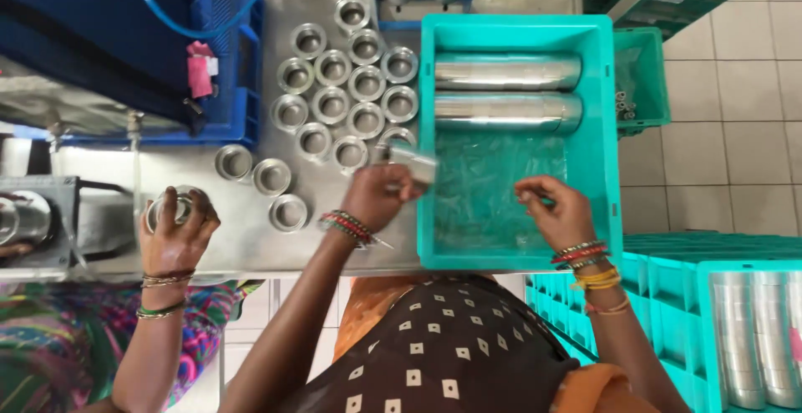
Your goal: Manually assembling metal rings and cylinders at an industrial workbench.
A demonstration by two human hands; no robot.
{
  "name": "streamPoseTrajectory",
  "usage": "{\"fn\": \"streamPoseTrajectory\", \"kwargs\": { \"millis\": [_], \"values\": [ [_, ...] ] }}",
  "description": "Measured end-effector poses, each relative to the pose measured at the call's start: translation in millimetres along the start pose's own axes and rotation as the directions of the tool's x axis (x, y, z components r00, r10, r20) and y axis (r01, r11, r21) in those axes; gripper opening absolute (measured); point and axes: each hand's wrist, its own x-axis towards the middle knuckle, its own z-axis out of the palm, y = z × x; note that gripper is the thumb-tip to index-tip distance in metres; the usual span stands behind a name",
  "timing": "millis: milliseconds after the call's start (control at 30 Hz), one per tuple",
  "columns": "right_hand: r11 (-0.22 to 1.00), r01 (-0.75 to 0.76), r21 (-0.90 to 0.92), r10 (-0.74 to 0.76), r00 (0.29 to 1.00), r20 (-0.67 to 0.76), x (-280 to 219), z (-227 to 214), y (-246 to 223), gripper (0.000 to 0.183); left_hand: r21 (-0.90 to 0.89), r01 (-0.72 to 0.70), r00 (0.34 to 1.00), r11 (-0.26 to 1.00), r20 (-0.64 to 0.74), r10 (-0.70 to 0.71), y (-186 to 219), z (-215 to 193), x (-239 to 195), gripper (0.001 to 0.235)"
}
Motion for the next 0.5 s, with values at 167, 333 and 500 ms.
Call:
{"fn": "streamPoseTrajectory", "kwargs": {
  "millis": [167,333,500],
  "values": [
    [0.974,0.194,-0.119,-0.177,0.974,0.141,-7,65,-87,0.015,0.441,0.065,0.998,0.895,-0.016,-0.065,-88,-22,-30,0.013],
    [0.945,0.290,-0.152,-0.251,0.940,0.233,-21,126,-118,0.015,0.644,-0.151,0.987,0.750,0.136,0.081,-138,2,-27,0.010],
    [0.977,0.086,-0.197,-0.011,0.935,0.354,-38,183,-88,0.013,0.715,-0.183,0.980,0.675,0.079,0.182,-123,-10,-41,0.011]
  ]
}}
